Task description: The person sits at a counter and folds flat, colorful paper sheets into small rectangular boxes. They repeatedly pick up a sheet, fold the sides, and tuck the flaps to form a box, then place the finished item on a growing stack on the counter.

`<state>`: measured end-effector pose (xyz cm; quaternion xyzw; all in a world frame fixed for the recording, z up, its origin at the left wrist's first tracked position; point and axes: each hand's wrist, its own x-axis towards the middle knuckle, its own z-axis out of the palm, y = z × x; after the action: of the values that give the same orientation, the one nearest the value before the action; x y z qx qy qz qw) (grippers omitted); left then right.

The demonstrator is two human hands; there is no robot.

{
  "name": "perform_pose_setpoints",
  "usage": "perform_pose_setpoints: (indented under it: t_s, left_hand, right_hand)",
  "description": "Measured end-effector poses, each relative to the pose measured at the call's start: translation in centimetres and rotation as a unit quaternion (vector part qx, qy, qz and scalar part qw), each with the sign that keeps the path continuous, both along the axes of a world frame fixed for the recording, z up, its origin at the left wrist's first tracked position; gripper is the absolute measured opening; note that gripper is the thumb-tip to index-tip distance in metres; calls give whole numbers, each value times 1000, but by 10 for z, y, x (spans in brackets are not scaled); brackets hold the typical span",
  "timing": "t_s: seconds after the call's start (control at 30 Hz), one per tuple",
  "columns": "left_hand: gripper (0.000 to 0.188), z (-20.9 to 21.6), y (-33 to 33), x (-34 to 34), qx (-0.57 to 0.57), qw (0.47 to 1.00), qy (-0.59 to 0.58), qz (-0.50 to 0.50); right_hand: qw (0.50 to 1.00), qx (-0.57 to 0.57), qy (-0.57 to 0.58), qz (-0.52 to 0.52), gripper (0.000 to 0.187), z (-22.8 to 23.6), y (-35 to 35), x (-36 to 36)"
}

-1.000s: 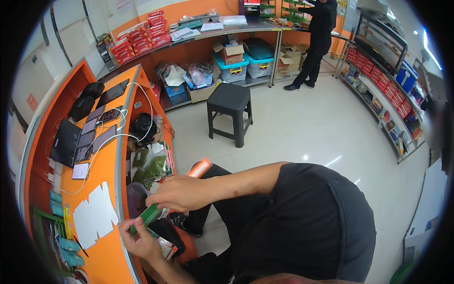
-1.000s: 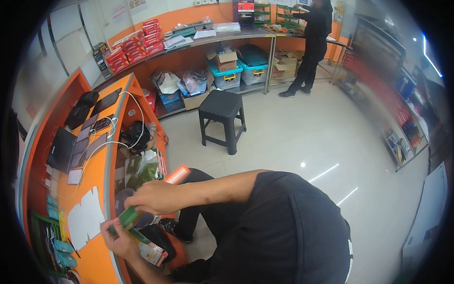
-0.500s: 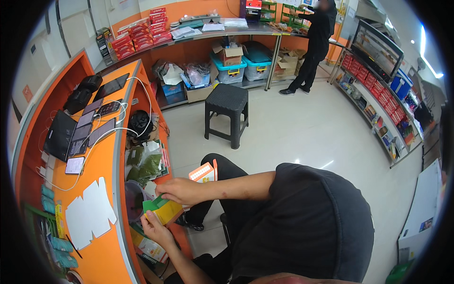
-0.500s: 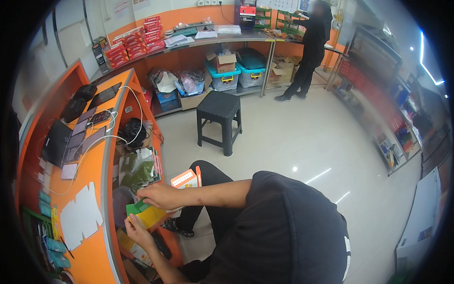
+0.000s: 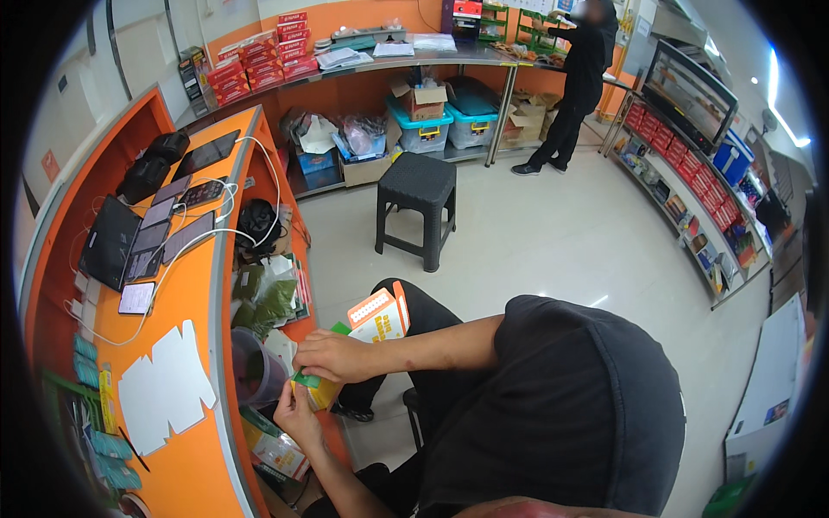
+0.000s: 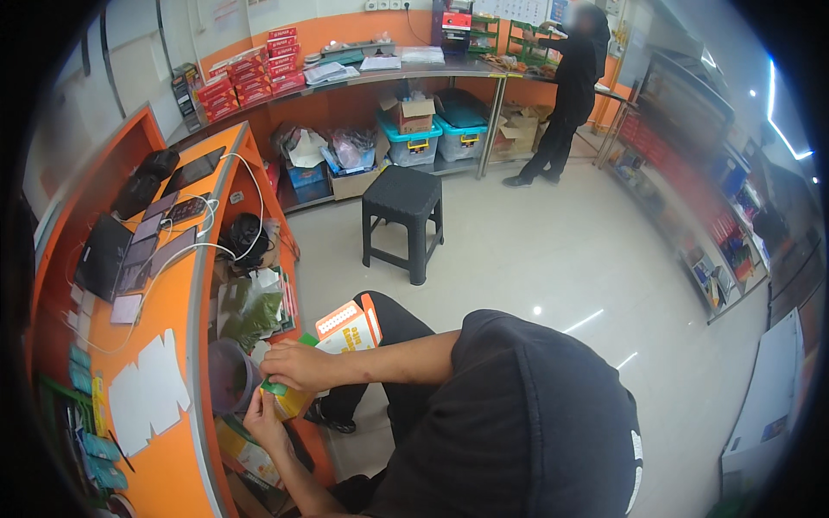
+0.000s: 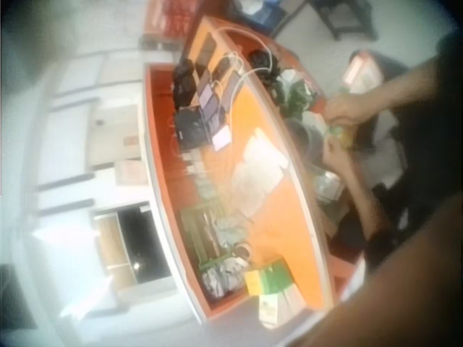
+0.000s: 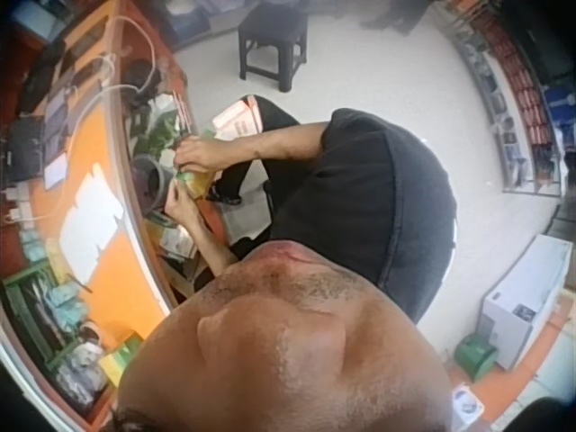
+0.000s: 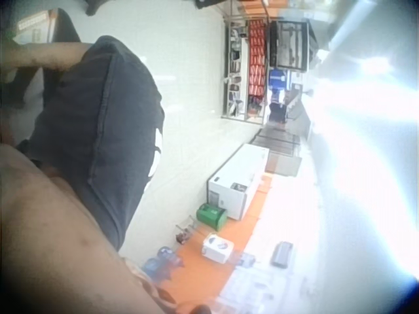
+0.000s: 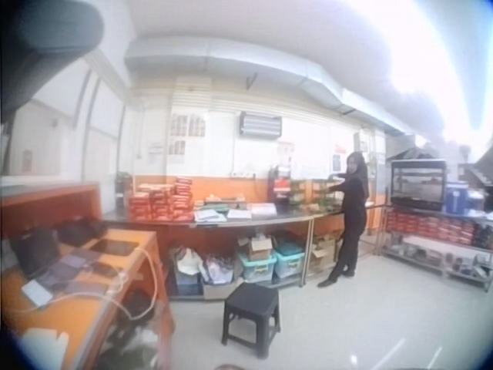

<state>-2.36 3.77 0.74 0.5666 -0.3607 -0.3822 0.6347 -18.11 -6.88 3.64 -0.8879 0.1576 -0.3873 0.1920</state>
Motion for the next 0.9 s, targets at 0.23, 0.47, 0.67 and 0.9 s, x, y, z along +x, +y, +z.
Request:
perform_pose_setpoints:
  t_s: [0.23,0.47,0.67,0.9]
  left_hand:
    - [28,12,8,1,-42,998,-37,-3]
    - [25,24,16,23,-73,995,-63,-34]
    - [23,26,21,21,-58,994,-70,-54]
    - [26,13,23,27,-47,991,-99,-76]
  right_hand:
    - [1000,-11,-23,15,16,12,6,10]
    - [997,20,-45,58,16,17,8,24]
    - [993,82,-14,82,18,15,10,17]
    - [962,233,51,130,15,26,7,5]
